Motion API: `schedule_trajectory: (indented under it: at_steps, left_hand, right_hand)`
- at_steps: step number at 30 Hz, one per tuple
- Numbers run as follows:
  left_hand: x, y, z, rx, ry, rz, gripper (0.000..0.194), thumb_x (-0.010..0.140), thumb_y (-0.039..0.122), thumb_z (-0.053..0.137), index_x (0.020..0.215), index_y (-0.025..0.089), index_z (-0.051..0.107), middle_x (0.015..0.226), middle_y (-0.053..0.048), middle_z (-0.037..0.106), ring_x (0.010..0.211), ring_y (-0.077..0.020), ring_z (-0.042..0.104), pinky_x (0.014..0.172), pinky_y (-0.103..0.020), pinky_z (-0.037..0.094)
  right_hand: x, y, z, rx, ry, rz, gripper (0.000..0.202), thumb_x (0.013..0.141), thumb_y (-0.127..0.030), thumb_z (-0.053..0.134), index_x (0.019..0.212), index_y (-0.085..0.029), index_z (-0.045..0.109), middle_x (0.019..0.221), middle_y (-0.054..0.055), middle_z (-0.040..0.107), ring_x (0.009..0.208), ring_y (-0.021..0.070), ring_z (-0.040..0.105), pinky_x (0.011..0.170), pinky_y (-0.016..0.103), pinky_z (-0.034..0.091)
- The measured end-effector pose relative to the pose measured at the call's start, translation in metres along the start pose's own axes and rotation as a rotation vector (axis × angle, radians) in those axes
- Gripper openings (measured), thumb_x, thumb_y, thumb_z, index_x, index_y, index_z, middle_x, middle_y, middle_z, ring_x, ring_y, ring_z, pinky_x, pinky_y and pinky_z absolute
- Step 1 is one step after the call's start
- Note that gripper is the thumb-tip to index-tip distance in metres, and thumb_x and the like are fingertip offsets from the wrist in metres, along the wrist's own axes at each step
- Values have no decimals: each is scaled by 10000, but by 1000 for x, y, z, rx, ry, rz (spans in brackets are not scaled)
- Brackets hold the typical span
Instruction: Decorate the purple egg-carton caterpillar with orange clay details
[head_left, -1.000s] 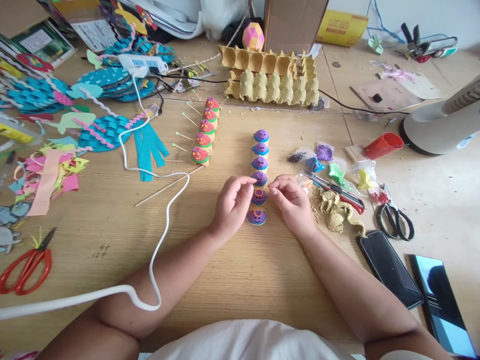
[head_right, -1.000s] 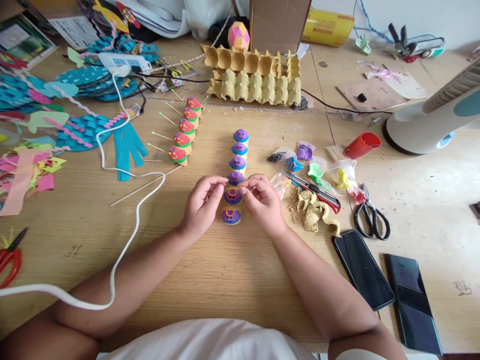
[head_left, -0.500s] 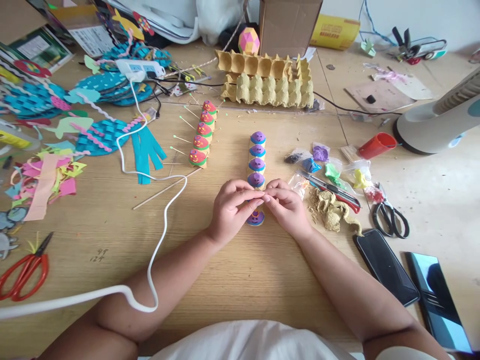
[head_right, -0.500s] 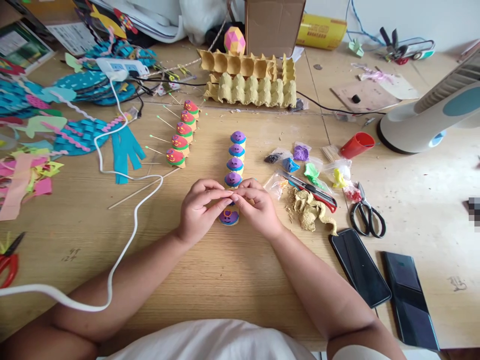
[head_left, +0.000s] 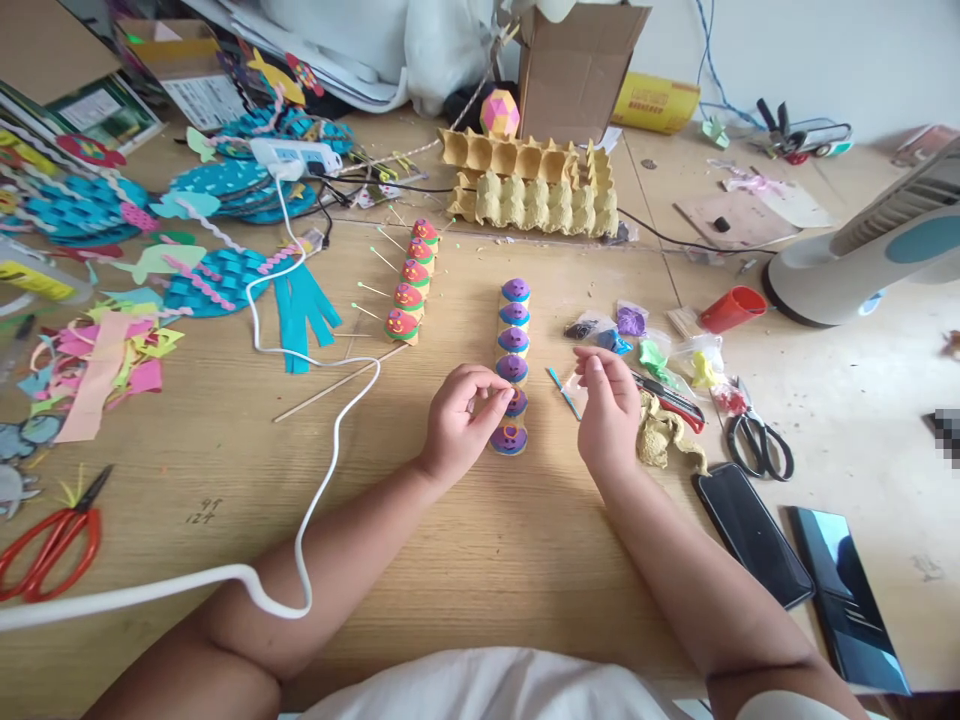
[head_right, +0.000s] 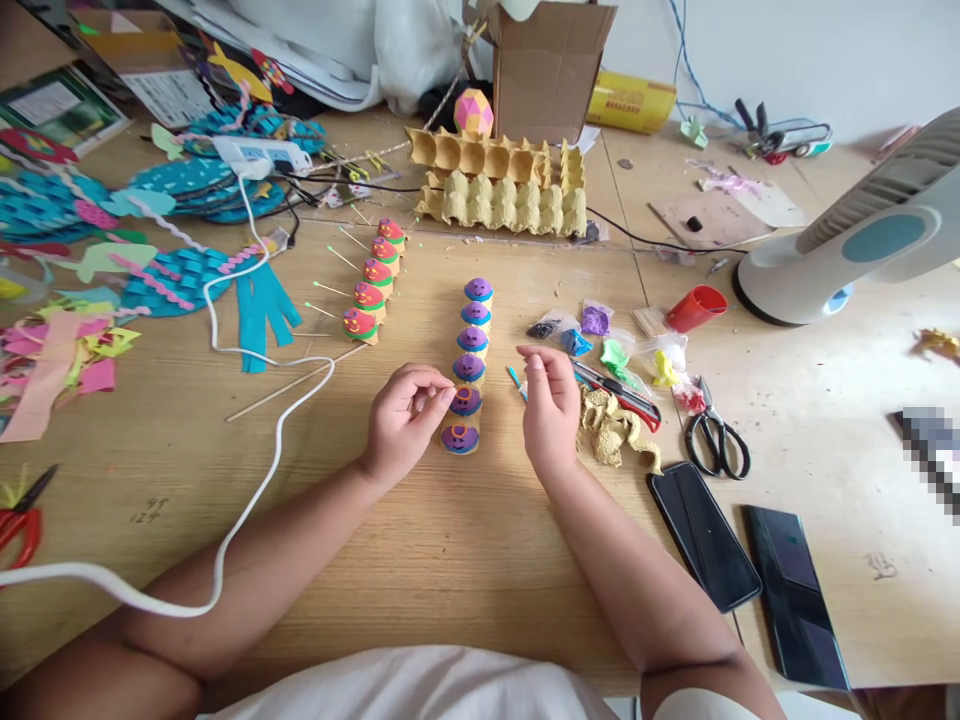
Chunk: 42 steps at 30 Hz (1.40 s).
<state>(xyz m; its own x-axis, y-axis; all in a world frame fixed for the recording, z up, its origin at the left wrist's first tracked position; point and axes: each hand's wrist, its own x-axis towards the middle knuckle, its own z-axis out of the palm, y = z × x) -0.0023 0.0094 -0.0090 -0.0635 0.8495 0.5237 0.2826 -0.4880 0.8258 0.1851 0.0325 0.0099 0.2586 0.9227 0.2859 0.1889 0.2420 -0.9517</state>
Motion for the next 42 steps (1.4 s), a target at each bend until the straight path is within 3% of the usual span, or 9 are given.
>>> schedule_trajectory:
  at_steps: [2, 10, 15, 22, 29, 34, 36, 38, 42]
  left_hand:
    - [1, 0, 2, -20, 6, -13, 46, 956, 221, 695, 919, 207, 671, 885, -14, 646, 773, -128, 556, 739, -279, 481]
    - [0, -5, 6, -71, 41, -70, 103, 944, 276, 709, 889, 208, 655, 856, -14, 637, 756, -133, 541, 698, -271, 457]
    - [-1, -6, 7, -84, 40, -85, 99, 939, 283, 712, 895, 209, 664, 873, -22, 651, 764, -138, 543, 704, -279, 463]
    - [0, -4, 8, -104, 37, -119, 115, 944, 296, 701, 884, 207, 660, 863, -25, 644, 776, -144, 550, 724, -283, 483]
    - [-2, -6, 8, -121, 42, -128, 106, 958, 296, 686, 908, 203, 670, 875, -29, 642, 782, -140, 550, 735, -275, 486]
    - [0, -4, 7, -141, 63, -143, 99, 958, 293, 686, 933, 198, 684, 876, -31, 654, 773, -136, 557, 715, -266, 492]
    - [1, -3, 7, -150, 59, -147, 115, 963, 309, 681, 949, 196, 694, 887, -36, 659, 779, -135, 565, 718, -263, 498]
    - [1, -3, 7, -152, 57, -147, 129, 970, 320, 673, 947, 196, 701, 886, -36, 659, 784, -134, 570, 726, -261, 501]
    - [1, -4, 7, -153, 69, -169, 156, 973, 349, 671, 942, 200, 704, 892, -40, 665, 799, -140, 586, 730, -266, 506]
  right_hand:
    - [16, -6, -13, -154, -36, -54, 240, 995, -296, 537, 1079, -266, 760, 1088, 62, 686, 1016, 225, 644, 909, 402, 537]
    - [59, -9, -77, -1093, -575, -296, 437, 869, -125, 583, 1199, -329, 785, 1418, 134, 571, 1347, 416, 478, 1048, 630, 497]
    - [60, -4, -82, -1218, -757, -342, 488, 865, -148, 616, 1264, -399, 741, 1508, 110, 530, 1379, 419, 465, 1017, 645, 526]
    - [69, -2, -80, -1168, -872, -323, 477, 871, -172, 687, 1283, -409, 729, 1536, 85, 531, 1435, 411, 445, 1062, 651, 513]
    - [75, 12, -80, -1031, -785, -430, 283, 983, -243, 586, 1190, -297, 771, 1393, 121, 664, 1315, 372, 553, 1045, 603, 518]
    - [66, 10, -72, -855, -461, -420, 246, 1021, -296, 519, 1078, -240, 752, 1220, 125, 743, 1153, 327, 660, 1048, 540, 500]
    - [57, 7, -64, -668, -274, -313, 192, 1009, -323, 535, 1040, -244, 707, 1172, 117, 743, 1124, 305, 669, 1019, 496, 517]
    - [46, 7, -53, -364, -117, -125, 126, 971, -368, 584, 920, -268, 640, 917, 47, 727, 907, 251, 685, 889, 428, 563]
    - [29, 12, -31, 313, -168, 299, 123, 922, -377, 595, 885, -282, 526, 886, -4, 739, 784, 201, 711, 743, 358, 609]
